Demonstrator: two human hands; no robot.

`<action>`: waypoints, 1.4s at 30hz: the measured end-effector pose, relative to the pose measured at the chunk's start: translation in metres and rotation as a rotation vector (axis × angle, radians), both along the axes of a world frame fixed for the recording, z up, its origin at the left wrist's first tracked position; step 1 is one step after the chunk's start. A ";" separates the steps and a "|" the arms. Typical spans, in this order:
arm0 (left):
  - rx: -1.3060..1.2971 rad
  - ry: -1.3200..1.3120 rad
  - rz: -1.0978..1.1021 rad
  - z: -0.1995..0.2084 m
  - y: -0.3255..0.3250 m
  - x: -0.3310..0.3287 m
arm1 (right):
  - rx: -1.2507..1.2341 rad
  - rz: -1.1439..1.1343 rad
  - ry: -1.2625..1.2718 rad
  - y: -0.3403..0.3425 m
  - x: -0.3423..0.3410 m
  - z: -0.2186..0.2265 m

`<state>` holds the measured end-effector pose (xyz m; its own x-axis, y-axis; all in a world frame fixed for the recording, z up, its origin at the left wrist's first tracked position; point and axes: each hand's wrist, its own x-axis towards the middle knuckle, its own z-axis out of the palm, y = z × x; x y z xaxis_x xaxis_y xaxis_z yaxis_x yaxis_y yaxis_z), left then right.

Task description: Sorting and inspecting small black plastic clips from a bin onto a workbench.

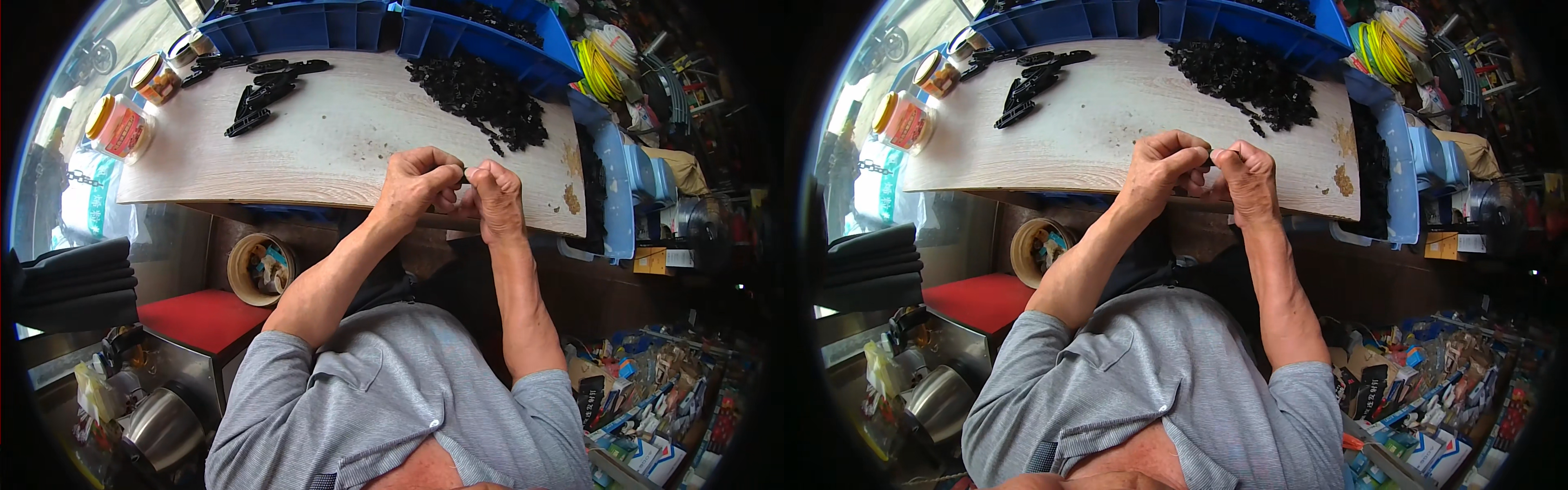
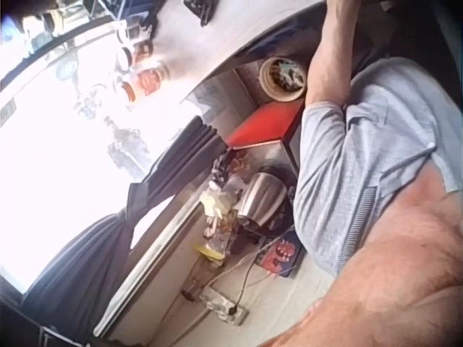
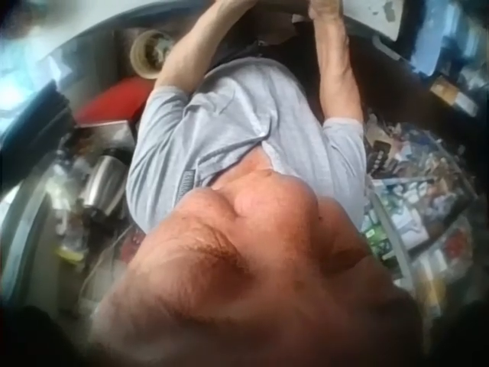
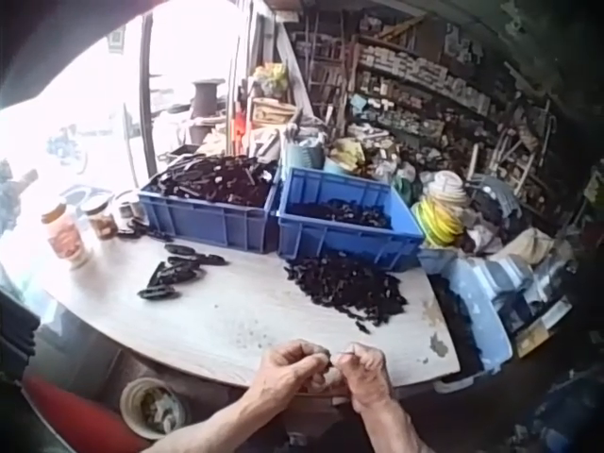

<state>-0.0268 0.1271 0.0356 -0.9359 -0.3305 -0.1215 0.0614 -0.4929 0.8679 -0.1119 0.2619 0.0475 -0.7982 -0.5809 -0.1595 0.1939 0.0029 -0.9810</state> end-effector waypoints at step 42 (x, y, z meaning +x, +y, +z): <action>-1.638 -0.141 0.471 -0.018 -0.180 0.056 | 0.692 -0.140 0.227 0.013 -0.075 0.018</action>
